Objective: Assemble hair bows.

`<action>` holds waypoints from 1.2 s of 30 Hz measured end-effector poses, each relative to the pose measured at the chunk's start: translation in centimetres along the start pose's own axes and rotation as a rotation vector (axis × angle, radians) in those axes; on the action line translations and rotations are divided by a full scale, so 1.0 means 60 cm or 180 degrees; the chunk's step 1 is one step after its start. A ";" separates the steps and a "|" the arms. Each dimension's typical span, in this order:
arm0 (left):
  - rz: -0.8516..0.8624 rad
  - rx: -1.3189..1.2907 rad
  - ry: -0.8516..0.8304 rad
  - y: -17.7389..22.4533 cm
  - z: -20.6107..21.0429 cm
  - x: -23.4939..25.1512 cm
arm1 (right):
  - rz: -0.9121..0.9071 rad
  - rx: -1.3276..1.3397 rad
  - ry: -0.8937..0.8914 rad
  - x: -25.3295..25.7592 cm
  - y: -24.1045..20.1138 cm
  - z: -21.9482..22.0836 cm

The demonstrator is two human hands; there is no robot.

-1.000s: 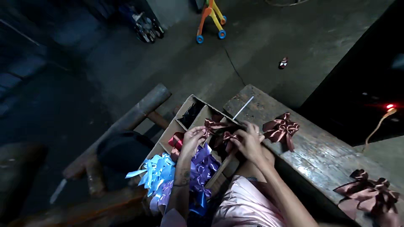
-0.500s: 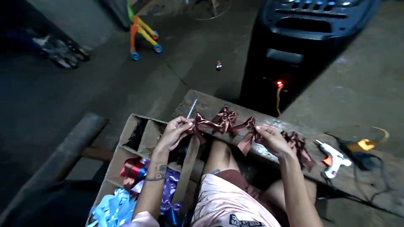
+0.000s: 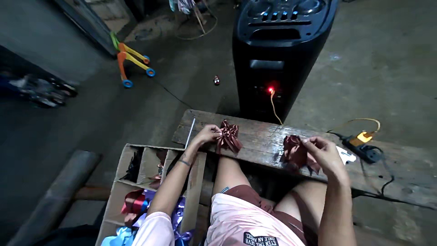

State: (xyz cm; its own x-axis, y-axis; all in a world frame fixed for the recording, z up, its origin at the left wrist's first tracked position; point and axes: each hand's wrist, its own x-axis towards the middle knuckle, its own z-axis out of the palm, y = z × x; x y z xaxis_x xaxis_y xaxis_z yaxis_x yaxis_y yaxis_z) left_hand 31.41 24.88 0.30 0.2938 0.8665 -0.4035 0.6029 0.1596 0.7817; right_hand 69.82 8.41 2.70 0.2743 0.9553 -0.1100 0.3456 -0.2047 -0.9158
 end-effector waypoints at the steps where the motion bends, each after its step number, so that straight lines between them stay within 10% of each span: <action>1: -0.0009 0.0080 0.0034 -0.003 0.000 0.012 | -0.0009 0.0021 0.0086 -0.001 0.006 -0.012; 8: 0.0044 0.0616 0.1215 0.009 0.051 0.027 | 0.0212 0.0263 0.0066 0.011 0.057 -0.034; 16: 0.0249 0.2263 0.1701 -0.053 0.227 0.080 | -0.0268 -0.2090 0.0835 0.056 0.147 0.116; 36: 0.0142 0.1653 0.1925 -0.058 0.118 0.058 | -0.0252 -0.2439 0.0578 0.096 0.099 0.231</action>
State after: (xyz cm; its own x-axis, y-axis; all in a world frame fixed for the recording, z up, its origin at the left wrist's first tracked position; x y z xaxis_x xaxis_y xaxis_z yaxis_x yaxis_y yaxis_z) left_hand 35.60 23.97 -7.21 -0.0378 0.9970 0.0674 0.9123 0.0069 0.4095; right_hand 61.00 15.65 -8.71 0.3425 0.9370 0.0695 0.8738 -0.2904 -0.3899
